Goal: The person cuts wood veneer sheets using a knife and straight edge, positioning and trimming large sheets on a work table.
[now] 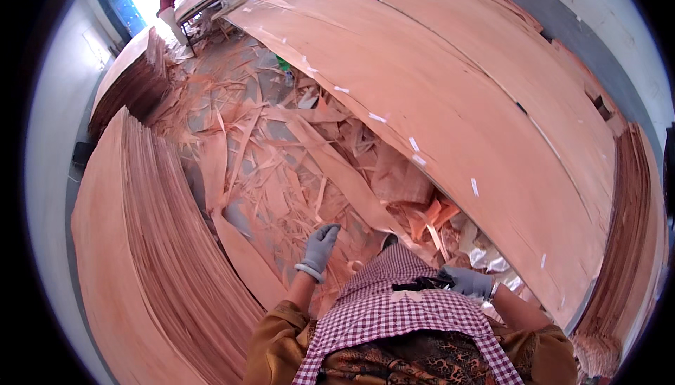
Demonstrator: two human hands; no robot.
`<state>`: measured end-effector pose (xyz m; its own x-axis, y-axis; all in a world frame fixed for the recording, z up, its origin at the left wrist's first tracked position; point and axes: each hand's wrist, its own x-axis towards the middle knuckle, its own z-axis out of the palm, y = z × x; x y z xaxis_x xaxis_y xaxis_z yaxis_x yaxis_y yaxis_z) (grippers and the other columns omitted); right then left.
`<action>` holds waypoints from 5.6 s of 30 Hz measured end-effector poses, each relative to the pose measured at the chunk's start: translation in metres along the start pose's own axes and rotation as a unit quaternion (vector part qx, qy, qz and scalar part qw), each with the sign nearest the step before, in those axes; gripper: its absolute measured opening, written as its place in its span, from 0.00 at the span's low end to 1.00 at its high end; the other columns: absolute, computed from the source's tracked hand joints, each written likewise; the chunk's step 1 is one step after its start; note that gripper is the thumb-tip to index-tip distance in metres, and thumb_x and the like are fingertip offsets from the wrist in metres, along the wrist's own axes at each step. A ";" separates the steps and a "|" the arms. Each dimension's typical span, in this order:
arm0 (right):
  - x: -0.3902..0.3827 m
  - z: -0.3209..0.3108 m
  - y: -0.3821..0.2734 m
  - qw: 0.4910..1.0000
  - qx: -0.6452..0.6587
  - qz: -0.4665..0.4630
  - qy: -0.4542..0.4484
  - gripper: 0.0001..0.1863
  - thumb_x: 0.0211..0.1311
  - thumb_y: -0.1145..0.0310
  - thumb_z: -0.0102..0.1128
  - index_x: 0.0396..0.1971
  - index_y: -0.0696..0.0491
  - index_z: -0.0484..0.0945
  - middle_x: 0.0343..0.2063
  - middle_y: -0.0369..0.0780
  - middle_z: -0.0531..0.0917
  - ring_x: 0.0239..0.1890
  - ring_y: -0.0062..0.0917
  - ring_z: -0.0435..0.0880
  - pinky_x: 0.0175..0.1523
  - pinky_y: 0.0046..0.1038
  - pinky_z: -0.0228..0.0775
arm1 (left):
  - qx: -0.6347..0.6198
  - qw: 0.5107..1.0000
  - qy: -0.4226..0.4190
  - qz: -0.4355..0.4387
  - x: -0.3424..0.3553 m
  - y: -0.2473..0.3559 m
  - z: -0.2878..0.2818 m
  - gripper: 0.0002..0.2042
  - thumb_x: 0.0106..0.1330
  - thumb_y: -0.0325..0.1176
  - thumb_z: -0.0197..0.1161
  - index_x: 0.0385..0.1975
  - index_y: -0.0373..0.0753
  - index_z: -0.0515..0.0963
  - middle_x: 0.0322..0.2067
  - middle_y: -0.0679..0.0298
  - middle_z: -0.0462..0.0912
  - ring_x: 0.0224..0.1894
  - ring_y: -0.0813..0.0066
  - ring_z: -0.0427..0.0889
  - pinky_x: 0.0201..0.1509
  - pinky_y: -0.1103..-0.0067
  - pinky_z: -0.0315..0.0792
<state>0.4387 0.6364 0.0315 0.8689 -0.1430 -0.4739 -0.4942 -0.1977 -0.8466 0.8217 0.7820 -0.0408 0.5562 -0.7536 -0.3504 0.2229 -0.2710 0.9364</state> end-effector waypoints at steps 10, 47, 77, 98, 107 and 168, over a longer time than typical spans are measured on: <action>0.060 -0.142 -0.054 0.845 -0.393 0.106 0.347 0.35 0.41 0.56 0.75 0.53 0.48 0.73 0.54 0.42 0.70 0.53 0.41 0.71 0.49 0.37 0.74 | 0.017 0.999 0.039 0.003 0.191 0.079 0.001 0.15 0.69 0.34 0.59 0.51 0.34 0.76 0.43 0.67 0.80 0.43 0.79 0.78 0.50 0.80 0.73; 0.141 -0.114 -0.087 0.748 -0.202 0.371 0.511 0.37 0.41 0.67 0.73 0.57 0.48 0.71 0.57 0.40 0.70 0.58 0.39 0.72 0.56 0.36 0.72 | -0.050 0.994 0.024 -0.089 0.521 0.199 -0.054 0.06 0.63 0.38 0.66 0.32 0.46 0.78 0.25 0.71 0.80 0.26 0.81 0.78 0.23 0.85 0.67; 0.058 -0.308 -0.085 0.687 -0.252 0.419 0.538 0.08 0.57 0.64 0.57 0.33 0.51 0.78 0.34 0.44 0.80 0.37 0.44 0.80 0.40 0.41 0.70 | -0.162 0.969 -0.189 0.002 0.582 0.343 0.127 0.07 0.67 0.33 0.60 0.40 0.38 0.76 0.33 0.64 0.78 0.36 0.76 0.79 0.40 0.79 0.76; 0.192 -0.292 -0.094 0.729 -0.300 0.327 0.521 0.28 0.51 0.57 0.68 0.53 0.45 0.74 0.58 0.40 0.72 0.54 0.40 0.73 0.51 0.38 0.74 | -0.024 0.997 0.022 -0.072 0.633 0.294 0.101 0.24 0.58 0.55 0.65 0.47 0.45 0.73 0.42 0.66 0.75 0.38 0.69 0.75 0.43 0.66 0.74; 0.206 -0.274 -0.088 0.731 -0.295 0.385 0.480 0.29 0.51 0.65 0.64 0.57 0.43 0.70 0.60 0.36 0.68 0.56 0.37 0.72 0.51 0.37 0.77 | 0.000 1.000 -0.011 -0.019 0.671 0.283 0.089 0.16 0.58 0.34 0.67 0.46 0.39 0.75 0.40 0.62 0.80 0.42 0.69 0.79 0.38 0.72 0.77; 0.219 0.006 -0.146 0.754 -0.250 0.354 0.494 0.13 0.52 0.64 0.57 0.39 0.46 0.76 0.40 0.33 0.77 0.44 0.29 0.77 0.37 0.33 0.77 | -0.126 0.975 -0.052 -0.175 0.524 0.158 -0.224 0.06 0.64 0.25 0.58 0.39 0.38 0.79 0.36 0.63 0.84 0.38 0.71 0.81 0.38 0.78 0.76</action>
<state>0.7015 0.6393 0.0497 0.0599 -0.9879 -0.1433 -0.9875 -0.0378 -0.1527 1.3273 0.4788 -0.0803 0.3294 -0.7014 -0.6321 0.5813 -0.3769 0.7211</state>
